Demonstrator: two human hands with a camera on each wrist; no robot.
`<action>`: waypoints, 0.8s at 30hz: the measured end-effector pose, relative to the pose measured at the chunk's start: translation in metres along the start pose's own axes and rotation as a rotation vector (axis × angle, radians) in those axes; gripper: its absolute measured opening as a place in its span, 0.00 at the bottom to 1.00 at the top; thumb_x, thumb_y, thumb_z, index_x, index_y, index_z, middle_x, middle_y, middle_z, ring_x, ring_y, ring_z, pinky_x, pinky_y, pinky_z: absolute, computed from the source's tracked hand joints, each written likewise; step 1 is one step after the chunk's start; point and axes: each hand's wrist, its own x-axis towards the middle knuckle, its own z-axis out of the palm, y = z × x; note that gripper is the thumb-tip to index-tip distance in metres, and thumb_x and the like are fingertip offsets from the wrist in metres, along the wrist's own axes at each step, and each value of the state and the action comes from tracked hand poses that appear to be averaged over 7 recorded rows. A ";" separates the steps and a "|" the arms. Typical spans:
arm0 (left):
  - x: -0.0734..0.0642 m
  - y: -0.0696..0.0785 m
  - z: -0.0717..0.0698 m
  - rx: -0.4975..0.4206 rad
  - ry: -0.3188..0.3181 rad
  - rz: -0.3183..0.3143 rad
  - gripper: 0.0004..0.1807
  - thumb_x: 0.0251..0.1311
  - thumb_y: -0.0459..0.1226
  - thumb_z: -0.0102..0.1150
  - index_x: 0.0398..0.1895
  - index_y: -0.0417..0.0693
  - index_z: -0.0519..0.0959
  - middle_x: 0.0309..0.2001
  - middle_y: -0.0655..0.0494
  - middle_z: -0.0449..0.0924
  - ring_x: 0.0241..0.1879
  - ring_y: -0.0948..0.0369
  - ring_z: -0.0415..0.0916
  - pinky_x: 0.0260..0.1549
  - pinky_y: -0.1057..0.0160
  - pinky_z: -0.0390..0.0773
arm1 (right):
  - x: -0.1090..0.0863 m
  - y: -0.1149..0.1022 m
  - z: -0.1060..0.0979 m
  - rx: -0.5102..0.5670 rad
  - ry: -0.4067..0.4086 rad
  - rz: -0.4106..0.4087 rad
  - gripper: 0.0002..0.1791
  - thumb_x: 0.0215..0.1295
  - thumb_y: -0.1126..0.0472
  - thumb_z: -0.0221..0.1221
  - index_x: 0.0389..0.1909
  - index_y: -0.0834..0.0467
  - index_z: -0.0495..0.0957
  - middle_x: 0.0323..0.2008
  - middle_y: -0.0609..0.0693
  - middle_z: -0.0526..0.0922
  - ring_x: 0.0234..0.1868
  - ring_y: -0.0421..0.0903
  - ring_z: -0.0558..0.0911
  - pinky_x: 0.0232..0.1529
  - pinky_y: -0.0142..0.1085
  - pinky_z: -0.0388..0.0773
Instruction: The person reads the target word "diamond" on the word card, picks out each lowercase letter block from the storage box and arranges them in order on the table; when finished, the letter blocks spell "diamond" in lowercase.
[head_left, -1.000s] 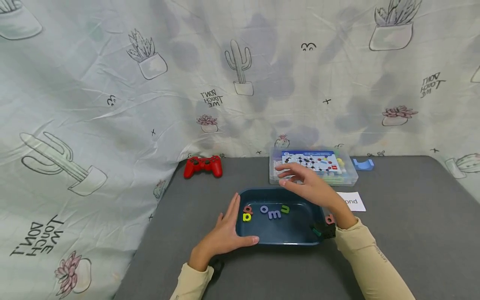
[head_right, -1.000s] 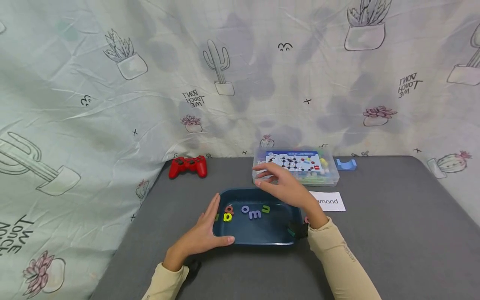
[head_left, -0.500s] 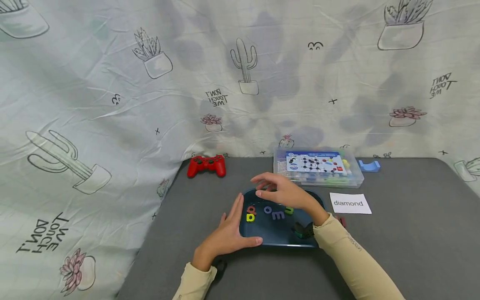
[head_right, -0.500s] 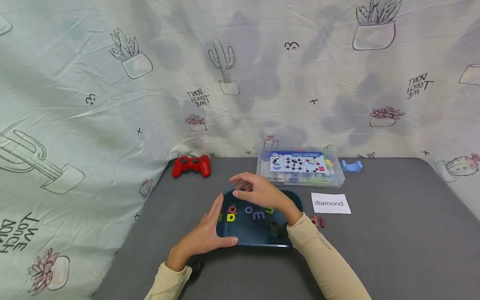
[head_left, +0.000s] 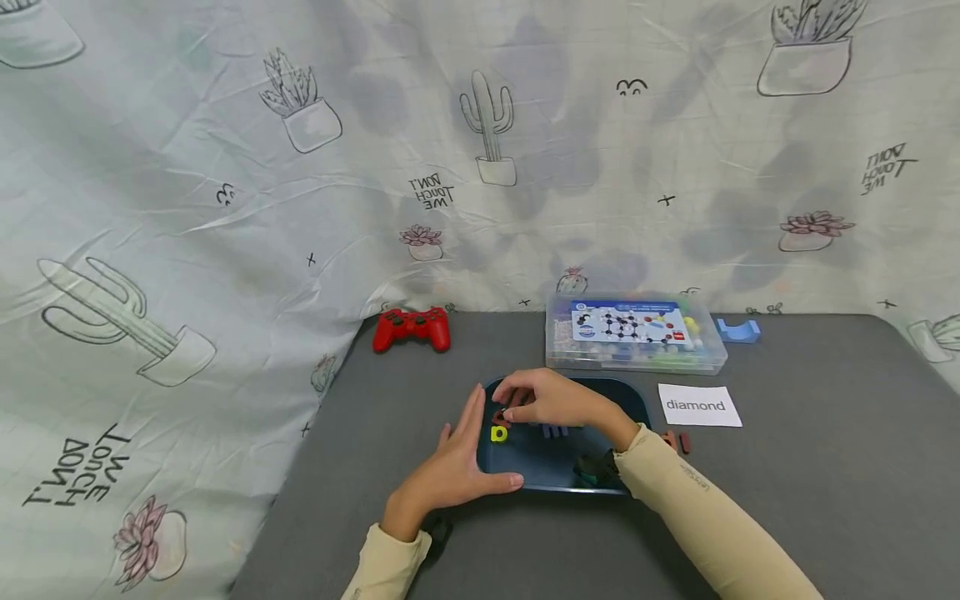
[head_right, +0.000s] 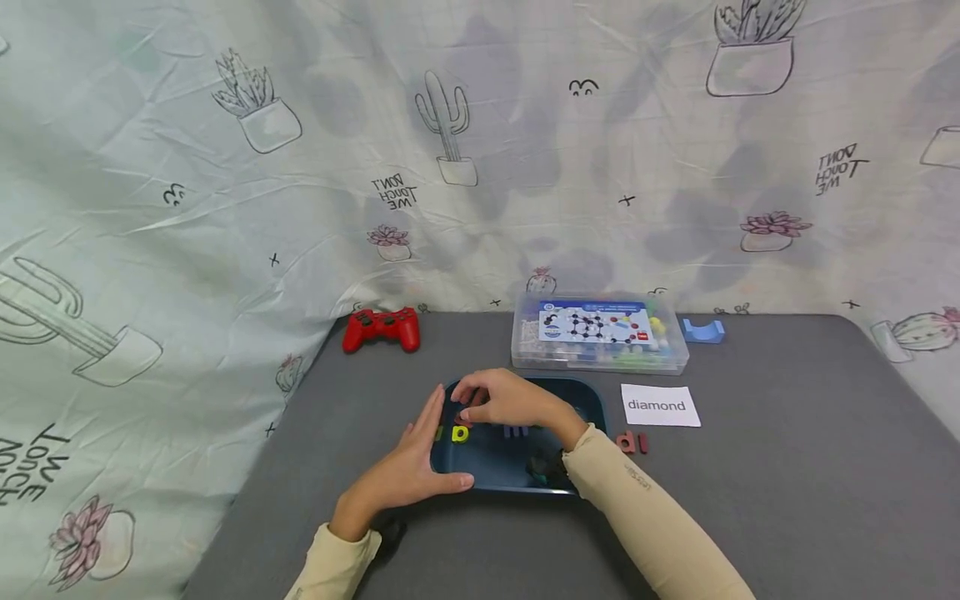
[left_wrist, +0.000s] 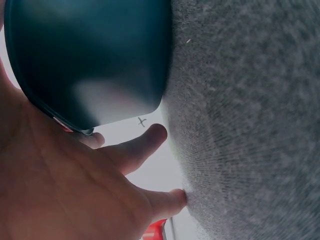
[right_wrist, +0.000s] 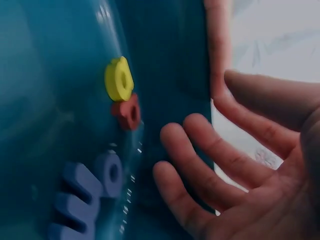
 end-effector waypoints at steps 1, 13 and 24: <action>0.000 0.000 0.000 0.001 0.000 -0.002 0.71 0.60 0.66 0.70 0.88 0.55 0.28 0.87 0.60 0.21 0.85 0.43 0.35 0.73 0.24 0.29 | 0.001 0.001 0.002 -0.010 -0.016 0.003 0.16 0.77 0.64 0.63 0.61 0.66 0.82 0.54 0.60 0.85 0.50 0.48 0.86 0.51 0.38 0.84; -0.002 -0.002 0.002 -0.005 0.004 0.006 0.71 0.61 0.63 0.71 0.88 0.57 0.28 0.87 0.62 0.23 0.85 0.50 0.34 0.74 0.26 0.31 | 0.014 0.007 0.014 -0.146 -0.149 0.022 0.12 0.72 0.69 0.66 0.54 0.64 0.86 0.36 0.46 0.85 0.31 0.36 0.80 0.34 0.33 0.81; -0.001 -0.003 0.002 0.006 0.004 0.003 0.70 0.61 0.64 0.70 0.88 0.57 0.28 0.87 0.60 0.23 0.85 0.48 0.36 0.73 0.24 0.32 | 0.015 0.012 0.016 -0.149 -0.181 0.034 0.11 0.70 0.71 0.67 0.52 0.63 0.87 0.36 0.46 0.86 0.30 0.36 0.79 0.34 0.32 0.80</action>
